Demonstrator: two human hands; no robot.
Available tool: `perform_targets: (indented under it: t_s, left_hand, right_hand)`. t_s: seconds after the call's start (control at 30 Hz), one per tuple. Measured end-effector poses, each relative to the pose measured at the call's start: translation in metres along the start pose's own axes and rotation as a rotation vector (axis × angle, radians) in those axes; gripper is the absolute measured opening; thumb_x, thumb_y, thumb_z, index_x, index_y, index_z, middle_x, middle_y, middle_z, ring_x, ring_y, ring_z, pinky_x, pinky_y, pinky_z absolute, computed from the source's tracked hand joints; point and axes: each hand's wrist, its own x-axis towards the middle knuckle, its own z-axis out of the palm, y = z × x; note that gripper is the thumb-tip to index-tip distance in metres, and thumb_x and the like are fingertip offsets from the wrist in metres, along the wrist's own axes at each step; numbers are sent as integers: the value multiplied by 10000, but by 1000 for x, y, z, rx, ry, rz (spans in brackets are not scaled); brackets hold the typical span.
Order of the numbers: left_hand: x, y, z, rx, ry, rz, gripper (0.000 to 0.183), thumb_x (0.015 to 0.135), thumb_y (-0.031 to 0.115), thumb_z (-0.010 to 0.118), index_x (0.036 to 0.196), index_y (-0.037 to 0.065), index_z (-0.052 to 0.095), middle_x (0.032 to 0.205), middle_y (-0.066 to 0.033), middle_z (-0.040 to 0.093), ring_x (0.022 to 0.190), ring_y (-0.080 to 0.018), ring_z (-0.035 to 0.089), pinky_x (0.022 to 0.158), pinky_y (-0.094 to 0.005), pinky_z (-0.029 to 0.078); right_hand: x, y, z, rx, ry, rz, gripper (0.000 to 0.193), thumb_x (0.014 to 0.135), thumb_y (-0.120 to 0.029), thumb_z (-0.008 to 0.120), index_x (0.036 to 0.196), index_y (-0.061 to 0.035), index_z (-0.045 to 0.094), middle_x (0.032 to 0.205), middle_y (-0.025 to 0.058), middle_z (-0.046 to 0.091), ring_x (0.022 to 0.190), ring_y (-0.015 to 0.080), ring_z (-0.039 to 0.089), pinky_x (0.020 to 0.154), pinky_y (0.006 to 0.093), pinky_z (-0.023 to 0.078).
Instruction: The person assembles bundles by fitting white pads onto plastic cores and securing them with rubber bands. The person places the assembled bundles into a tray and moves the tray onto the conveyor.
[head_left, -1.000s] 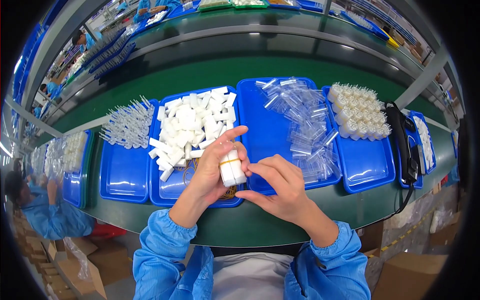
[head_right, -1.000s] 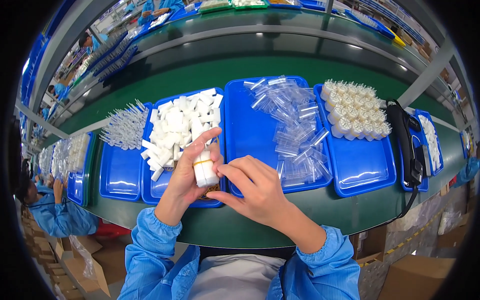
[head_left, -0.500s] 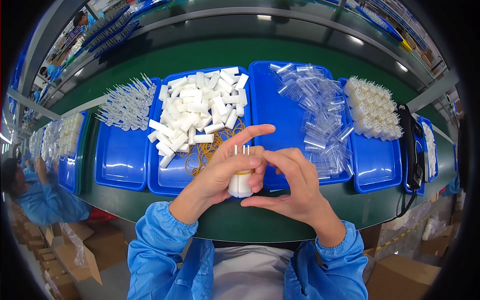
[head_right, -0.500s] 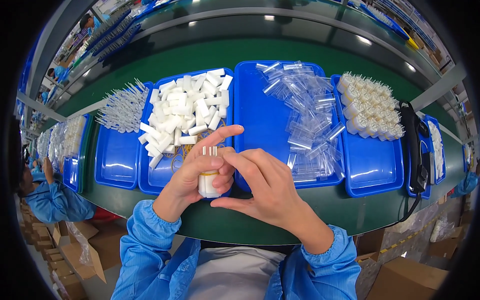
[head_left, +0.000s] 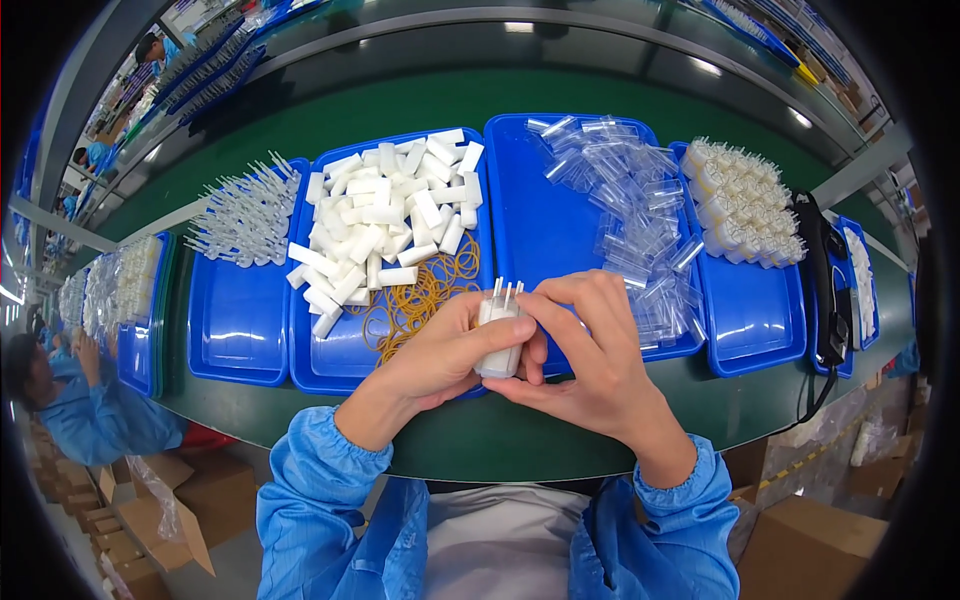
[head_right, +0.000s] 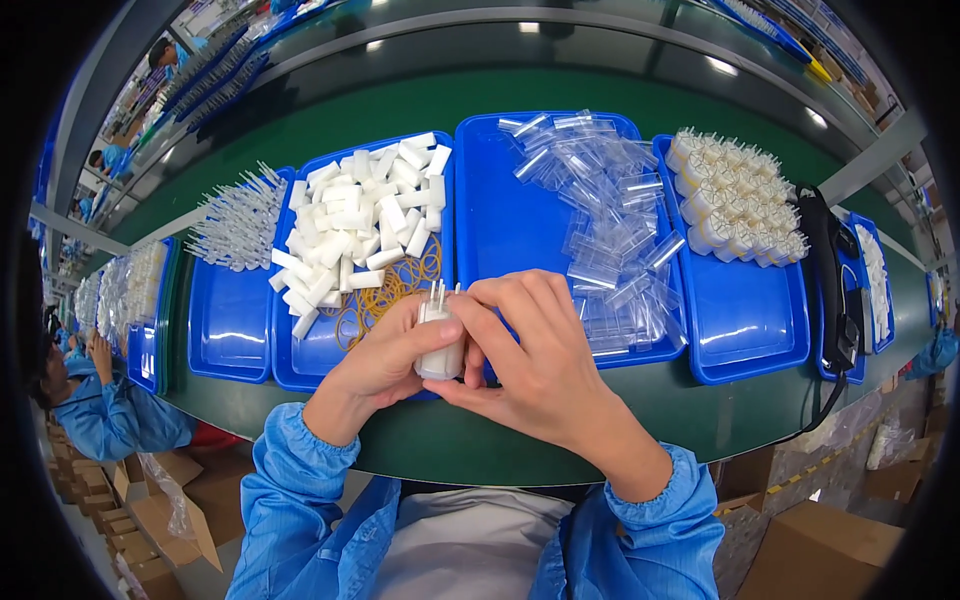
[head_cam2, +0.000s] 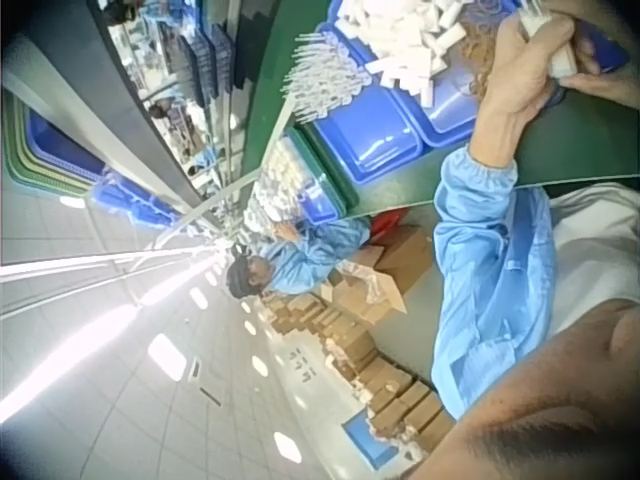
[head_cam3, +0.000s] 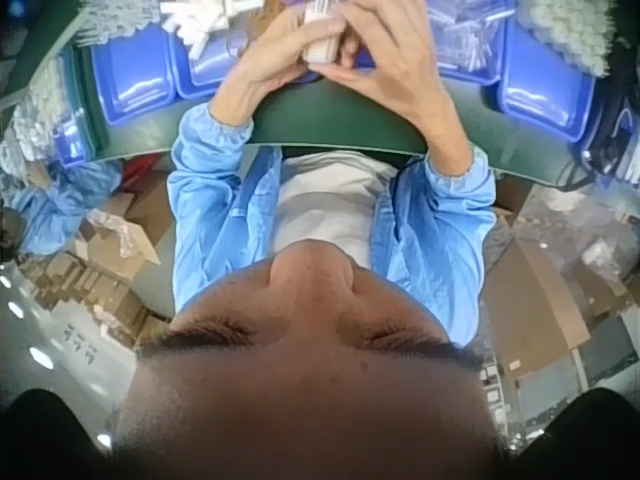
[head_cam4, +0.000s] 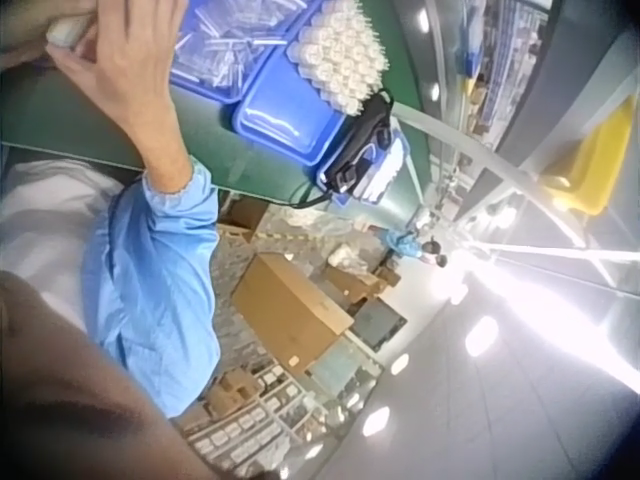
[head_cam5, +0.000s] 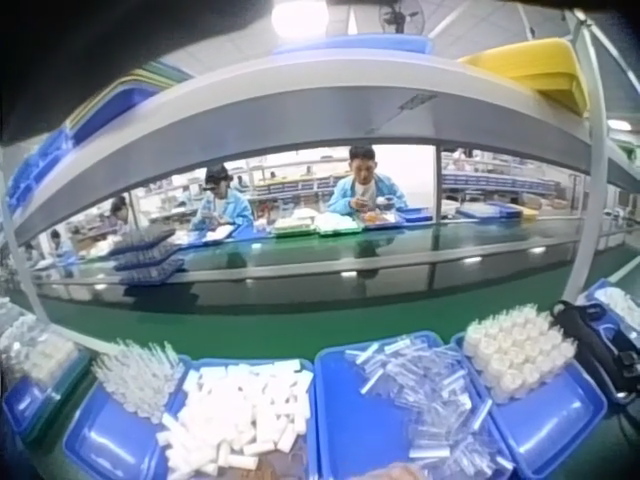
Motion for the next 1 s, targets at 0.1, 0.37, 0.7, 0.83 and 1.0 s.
perform_targets:
  t_s: [0.1, 0.37, 0.7, 0.83, 1.0]
  left_hand:
    - [3, -4, -5, -1, -57, -40, 125, 978, 99, 610, 1045, -2, 637, 894, -105, 698, 806, -190, 703, 724, -305, 586]
    - [5, -6, -9, 46, -41, -60, 128, 958, 85, 620, 1050, -2, 635, 887, -99, 692, 810, -171, 688, 747, -302, 567]
    - [1, 3, 2, 274, 66, 96, 406, 1013, 219, 615, 1354, 29, 507, 1111, -77, 666, 1016, -129, 644, 870, -281, 530]
    - [0, 5, 0, 309, 9, 48, 424, 1047, 246, 556, 1390, 9, 482, 1156, -109, 664, 1084, -166, 648, 926, -315, 538]
    - [0, 6, -2, -62, -133, -18, 457, 1070, 301, 518, 1388, -26, 491, 1217, -161, 651, 1081, -237, 682, 949, -348, 560]
  right_hand:
    - [-1, 1, -2, -6, -43, 10, 652, 577, -227, 917, 1119, 1, 635, 1081, 120, 600, 932, 308, 591, 800, 434, 442]
    - [1, 1, 0, -3, -77, 7, 690, 573, -260, 917, 1146, -8, 628, 1061, 114, 603, 931, 307, 588, 820, 433, 444]
    - [3, 2, -2, -115, -135, 4, 770, 594, -278, 914, 1252, -15, 613, 1124, 104, 605, 969, 292, 584, 848, 438, 438]
    - [0, 6, 0, -81, -50, -7, 735, 558, -226, 942, 1195, -9, 649, 1070, 104, 640, 925, 287, 604, 796, 406, 459]
    - [1, 8, -6, -12, 59, 14, 754, 506, -237, 977, 1159, -13, 676, 1030, 114, 661, 906, 281, 623, 754, 374, 486]
